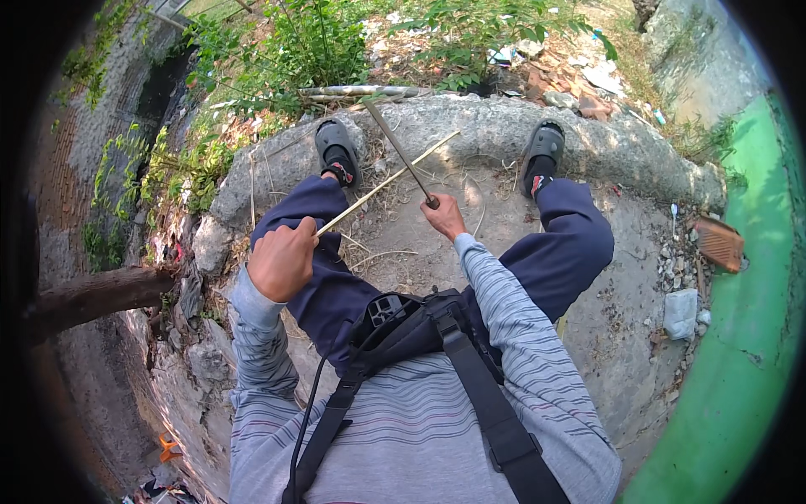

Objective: The person uses a large blade to shave and sharpen bamboo sticks by hand.

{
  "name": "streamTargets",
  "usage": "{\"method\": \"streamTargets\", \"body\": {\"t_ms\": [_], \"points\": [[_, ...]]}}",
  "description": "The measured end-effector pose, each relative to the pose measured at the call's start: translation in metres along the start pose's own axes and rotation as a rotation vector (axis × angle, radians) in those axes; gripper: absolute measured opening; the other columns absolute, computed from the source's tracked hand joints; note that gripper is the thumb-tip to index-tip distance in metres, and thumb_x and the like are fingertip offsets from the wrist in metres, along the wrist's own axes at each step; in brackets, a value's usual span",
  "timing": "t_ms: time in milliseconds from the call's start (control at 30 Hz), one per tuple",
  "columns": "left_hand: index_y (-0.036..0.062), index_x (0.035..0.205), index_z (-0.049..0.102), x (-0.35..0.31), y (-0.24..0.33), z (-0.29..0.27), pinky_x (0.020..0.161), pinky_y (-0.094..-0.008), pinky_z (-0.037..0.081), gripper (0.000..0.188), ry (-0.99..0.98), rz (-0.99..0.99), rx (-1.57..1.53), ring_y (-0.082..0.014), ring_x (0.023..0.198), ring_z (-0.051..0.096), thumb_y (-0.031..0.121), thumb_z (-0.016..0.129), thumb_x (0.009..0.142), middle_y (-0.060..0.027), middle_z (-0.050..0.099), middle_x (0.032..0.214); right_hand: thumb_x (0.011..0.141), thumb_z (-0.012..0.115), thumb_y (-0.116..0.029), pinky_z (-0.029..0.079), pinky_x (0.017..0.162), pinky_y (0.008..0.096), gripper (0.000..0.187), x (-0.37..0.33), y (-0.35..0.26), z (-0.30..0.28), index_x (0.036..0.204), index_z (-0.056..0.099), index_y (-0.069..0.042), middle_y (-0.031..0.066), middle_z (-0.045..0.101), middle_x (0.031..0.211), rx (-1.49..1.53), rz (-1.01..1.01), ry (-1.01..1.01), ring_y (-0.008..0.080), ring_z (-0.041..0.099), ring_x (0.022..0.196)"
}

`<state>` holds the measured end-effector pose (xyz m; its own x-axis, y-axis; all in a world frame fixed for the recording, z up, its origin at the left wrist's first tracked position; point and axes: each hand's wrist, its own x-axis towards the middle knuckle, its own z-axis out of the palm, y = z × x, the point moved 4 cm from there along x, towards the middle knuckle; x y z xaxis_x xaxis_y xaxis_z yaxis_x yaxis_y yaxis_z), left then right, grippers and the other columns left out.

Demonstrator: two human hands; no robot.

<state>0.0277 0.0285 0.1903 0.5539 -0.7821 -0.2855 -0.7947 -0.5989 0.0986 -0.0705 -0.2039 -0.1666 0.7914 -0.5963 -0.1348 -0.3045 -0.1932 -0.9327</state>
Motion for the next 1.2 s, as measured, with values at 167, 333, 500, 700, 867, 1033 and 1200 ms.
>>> {"method": "streamTargets", "body": {"t_ms": [167,333,500,700,867,1033,1200], "points": [[0.0077,0.101,0.054,0.001,-0.002,0.001,0.066,-0.0590,0.045,0.013,0.027,0.014,0.005,-0.0478,0.072,0.062,0.020,0.059,0.098,-0.0222,0.063,0.075,0.087,0.069,-0.027,0.046,0.064,0.0414,0.032,0.015,0.018,-0.015,0.088,0.066,0.005,0.0198,0.062,0.069,-0.041,0.045,0.037,0.0289,0.056,0.061],[0.0084,0.102,0.055,-0.004,-0.008,0.001,0.066,-0.0587,0.045,0.013,0.053,0.003,0.044,-0.0470,0.071,0.062,0.020,0.059,0.098,-0.0218,0.063,0.074,0.087,0.069,-0.027,0.048,0.067,0.0436,0.033,0.005,-0.022,0.004,0.087,0.065,0.005,0.0220,0.063,0.071,-0.113,-0.049,-0.086,0.0313,0.061,0.065],[0.0089,0.101,0.056,0.002,-0.006,0.000,0.064,-0.0594,0.045,0.013,0.054,0.037,0.020,-0.0460,0.070,0.063,0.021,0.059,0.098,-0.0214,0.063,0.073,0.081,0.070,-0.030,0.049,0.067,0.0439,0.033,0.020,0.062,-0.024,0.080,0.068,0.003,0.0196,0.067,0.072,-0.041,0.279,0.089,0.0310,0.064,0.066],[0.0080,0.102,0.059,0.005,-0.011,-0.008,0.066,-0.0599,0.047,0.014,0.057,-0.015,0.009,-0.0465,0.072,0.064,0.021,0.061,0.097,-0.0220,0.064,0.074,0.084,0.071,-0.029,0.049,0.066,0.0424,0.033,0.012,0.032,-0.009,0.087,0.067,0.003,0.0200,0.065,0.072,-0.078,0.087,0.063,0.0313,0.062,0.065],[0.0088,0.100,0.064,0.009,-0.021,-0.020,0.066,-0.0573,0.048,0.015,0.030,-0.093,0.049,-0.0439,0.074,0.066,0.023,0.063,0.096,-0.0209,0.067,0.079,0.089,0.073,-0.034,0.047,0.065,0.0415,0.037,0.007,-0.015,0.004,0.090,0.067,0.003,0.0180,0.062,0.071,-0.067,-0.042,-0.034,0.0301,0.058,0.063],[0.0074,0.099,0.066,0.004,-0.021,-0.029,0.068,-0.0535,0.050,0.014,0.130,-0.070,0.031,-0.0426,0.076,0.067,0.021,0.066,0.094,-0.0175,0.069,0.078,0.091,0.073,-0.036,0.044,0.061,0.0389,0.041,0.003,-0.042,-0.001,0.087,0.066,0.004,0.0145,0.061,0.065,-0.034,-0.004,-0.025,0.0213,0.054,0.059],[0.0047,0.100,0.063,0.000,-0.015,-0.012,0.069,-0.0528,0.051,0.012,0.172,-0.050,-0.013,-0.0416,0.074,0.067,0.012,0.067,0.092,-0.0178,0.069,0.077,0.092,0.072,-0.031,0.041,0.058,0.0363,0.037,-0.022,-0.094,0.001,0.085,0.066,0.005,0.0097,0.058,0.061,0.114,-0.061,-0.097,0.0133,0.049,0.058]]}}
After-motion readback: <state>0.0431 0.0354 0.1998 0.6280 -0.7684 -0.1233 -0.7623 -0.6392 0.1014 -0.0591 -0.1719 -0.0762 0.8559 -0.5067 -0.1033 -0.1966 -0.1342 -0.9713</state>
